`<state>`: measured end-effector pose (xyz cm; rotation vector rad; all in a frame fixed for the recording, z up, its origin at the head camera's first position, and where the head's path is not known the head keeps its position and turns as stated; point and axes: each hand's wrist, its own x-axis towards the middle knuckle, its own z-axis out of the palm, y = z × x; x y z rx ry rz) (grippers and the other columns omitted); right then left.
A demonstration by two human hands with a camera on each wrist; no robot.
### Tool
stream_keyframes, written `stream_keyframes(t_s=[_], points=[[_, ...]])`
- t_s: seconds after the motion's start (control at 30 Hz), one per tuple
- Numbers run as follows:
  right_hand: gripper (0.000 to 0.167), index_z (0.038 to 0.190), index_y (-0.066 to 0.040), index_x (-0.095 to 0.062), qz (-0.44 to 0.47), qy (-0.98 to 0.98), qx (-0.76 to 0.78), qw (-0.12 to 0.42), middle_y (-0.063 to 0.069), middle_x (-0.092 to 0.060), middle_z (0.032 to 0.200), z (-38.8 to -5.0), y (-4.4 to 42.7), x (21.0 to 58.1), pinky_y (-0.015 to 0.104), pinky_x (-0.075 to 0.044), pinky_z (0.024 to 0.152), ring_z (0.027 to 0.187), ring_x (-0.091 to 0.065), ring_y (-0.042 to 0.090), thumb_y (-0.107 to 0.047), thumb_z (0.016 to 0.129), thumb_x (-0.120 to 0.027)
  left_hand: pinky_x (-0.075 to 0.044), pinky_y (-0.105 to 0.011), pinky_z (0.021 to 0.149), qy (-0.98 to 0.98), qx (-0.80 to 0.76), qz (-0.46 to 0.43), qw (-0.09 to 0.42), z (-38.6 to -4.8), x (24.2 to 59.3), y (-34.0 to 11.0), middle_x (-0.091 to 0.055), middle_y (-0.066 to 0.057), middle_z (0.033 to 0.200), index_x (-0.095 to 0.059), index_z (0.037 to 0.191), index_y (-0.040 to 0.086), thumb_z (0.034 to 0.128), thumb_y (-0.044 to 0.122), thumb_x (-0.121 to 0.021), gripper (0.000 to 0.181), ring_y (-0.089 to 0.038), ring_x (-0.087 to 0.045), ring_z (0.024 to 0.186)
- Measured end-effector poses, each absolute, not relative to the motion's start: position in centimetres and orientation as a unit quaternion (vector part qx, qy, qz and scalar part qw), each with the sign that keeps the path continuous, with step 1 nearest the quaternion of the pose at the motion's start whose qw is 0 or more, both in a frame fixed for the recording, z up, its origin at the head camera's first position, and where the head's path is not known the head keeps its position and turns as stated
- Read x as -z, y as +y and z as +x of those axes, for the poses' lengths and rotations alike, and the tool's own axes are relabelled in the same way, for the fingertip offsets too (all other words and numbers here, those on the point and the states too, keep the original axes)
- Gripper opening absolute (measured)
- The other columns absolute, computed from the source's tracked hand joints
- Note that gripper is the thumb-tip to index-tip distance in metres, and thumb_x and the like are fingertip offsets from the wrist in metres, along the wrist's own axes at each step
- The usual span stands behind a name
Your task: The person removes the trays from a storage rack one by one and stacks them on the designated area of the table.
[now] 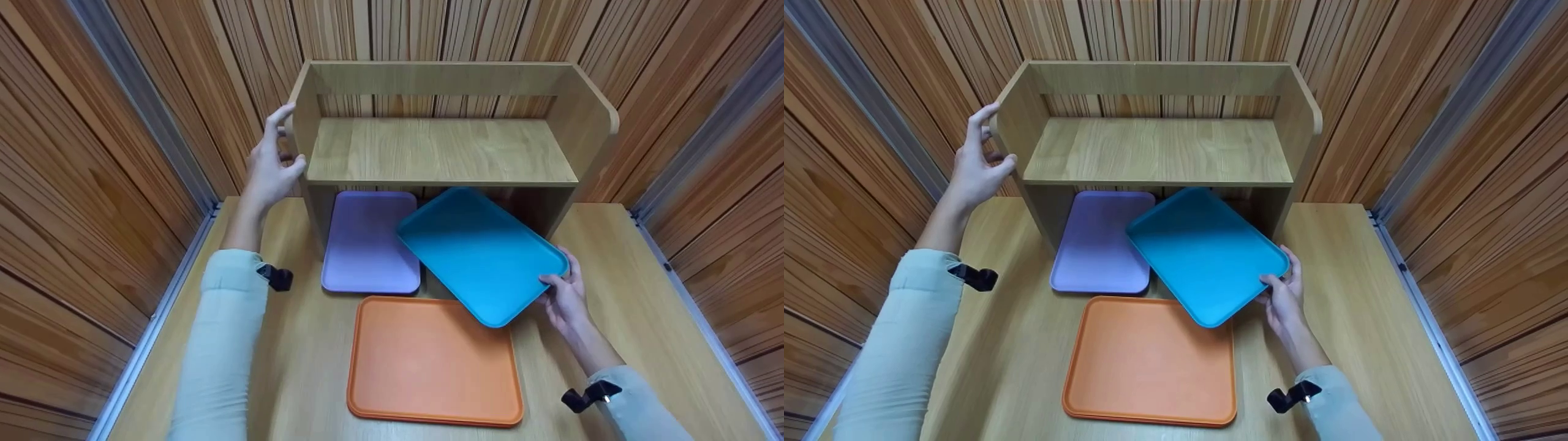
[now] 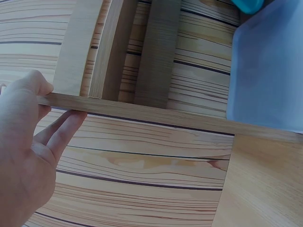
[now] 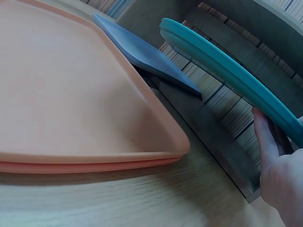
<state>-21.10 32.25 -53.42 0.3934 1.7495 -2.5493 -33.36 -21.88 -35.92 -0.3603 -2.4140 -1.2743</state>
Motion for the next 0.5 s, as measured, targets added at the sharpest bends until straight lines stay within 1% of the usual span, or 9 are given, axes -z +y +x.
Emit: stream_keyframes(t_s=[0.07, 0.13, 0.23, 0.27, 0.3, 0.37, 0.43, 0.5], points=[[0.066, 0.167, -0.046, -0.025, 0.125, 0.563, 0.817, 0.011, 0.004, -0.014, 0.181, -21.2, 32.3, 53.3, 0.033, -0.069, 0.098, 0.132, -0.063, 0.012, -0.004, 0.118, -0.041, -0.053, -0.028, 0.076, -0.862, 0.452, -0.126, 0.192, -33.4, 35.9, -22.0, -0.053, -0.020, 0.165, -0.031, 0.174, 0.040, 0.1059, 0.001, -0.060, 0.084, -0.027, -0.062, 0.092], [0.066, 0.167, -0.047, -0.025, 0.121, 0.566, 0.815, 0.015, 0.005, -0.010, 0.184, -21.2, 32.4, 53.2, 0.032, -0.069, 0.099, 0.132, -0.062, 0.012, -0.005, 0.118, -0.042, -0.054, -0.028, 0.079, -0.861, 0.453, -0.127, 0.194, -33.4, 35.8, -22.0, -0.052, -0.021, 0.165, -0.031, 0.174, 0.040, 0.1062, 0.001, -0.060, 0.084, -0.028, -0.065, 0.098], [0.067, 0.169, -0.047, -0.023, 0.113, 0.571, 0.813, 0.022, 0.005, -0.006, 0.187, -21.2, 32.7, 52.9, 0.031, -0.069, 0.100, 0.137, -0.059, 0.013, -0.006, 0.119, -0.041, -0.057, -0.031, 0.085, -0.858, 0.457, -0.130, 0.194, -33.5, 35.6, -21.9, -0.051, -0.021, 0.166, -0.031, 0.174, 0.041, 0.1064, 0.001, -0.061, 0.084, -0.030, -0.067, 0.108], [0.068, 0.170, -0.047, -0.021, 0.111, 0.573, 0.812, 0.025, 0.005, -0.006, 0.187, -21.2, 32.8, 52.9, 0.031, -0.068, 0.101, 0.138, -0.058, 0.013, -0.007, 0.119, -0.041, -0.057, -0.031, 0.085, -0.858, 0.458, -0.130, 0.194, -33.5, 35.6, -21.9, -0.051, -0.021, 0.166, -0.031, 0.174, 0.041, 0.1063, 0.001, -0.061, 0.084, -0.030, -0.067, 0.109], [0.069, 0.171, -0.046, -0.020, 0.110, 0.574, 0.811, 0.028, 0.004, -0.008, 0.186, -21.2, 32.9, 52.8, 0.031, -0.068, 0.101, 0.138, -0.057, 0.013, -0.007, 0.119, -0.041, -0.057, -0.031, 0.084, -0.858, 0.458, -0.130, 0.193, -33.5, 35.7, -21.9, -0.051, -0.021, 0.166, -0.031, 0.174, 0.041, 0.1064, 0.001, -0.061, 0.084, -0.031, -0.067, 0.106], [0.069, 0.171, -0.045, -0.021, 0.108, 0.576, 0.810, 0.031, 0.001, -0.018, 0.181, -21.1, 33.1, 52.8, 0.031, -0.068, 0.101, 0.136, -0.060, 0.011, -0.006, 0.118, -0.042, -0.057, -0.031, 0.082, -0.859, 0.456, -0.129, 0.191, -33.5, 35.7, -21.9, -0.051, -0.021, 0.165, -0.031, 0.174, 0.041, 0.1065, 0.001, -0.061, 0.084, -0.029, -0.066, 0.101], [0.067, 0.170, -0.044, -0.024, 0.101, 0.580, 0.807, 0.032, -0.005, -0.029, 0.170, -21.0, 33.2, 52.8, 0.029, -0.067, 0.102, 0.132, -0.063, 0.008, -0.006, 0.118, -0.043, -0.056, -0.029, 0.081, -0.860, 0.455, -0.129, 0.191, -33.4, 35.8, -21.9, -0.051, -0.021, 0.165, -0.031, 0.174, 0.040, 0.1066, 0.001, -0.061, 0.084, -0.027, -0.064, 0.099], [0.065, 0.169, -0.043, -0.027, 0.090, 0.588, 0.803, 0.030, -0.010, -0.035, 0.160, -21.0, 33.4, 52.9, 0.028, -0.067, 0.101, 0.128, -0.065, 0.007, -0.006, 0.118, -0.043, -0.056, -0.029, 0.081, -0.860, 0.455, -0.130, 0.193, -33.4, 35.9, -21.9, -0.051, -0.021, 0.165, -0.031, 0.174, 0.039, 0.1066, 0.001, -0.061, 0.083, -0.026, -0.063, 0.099]])
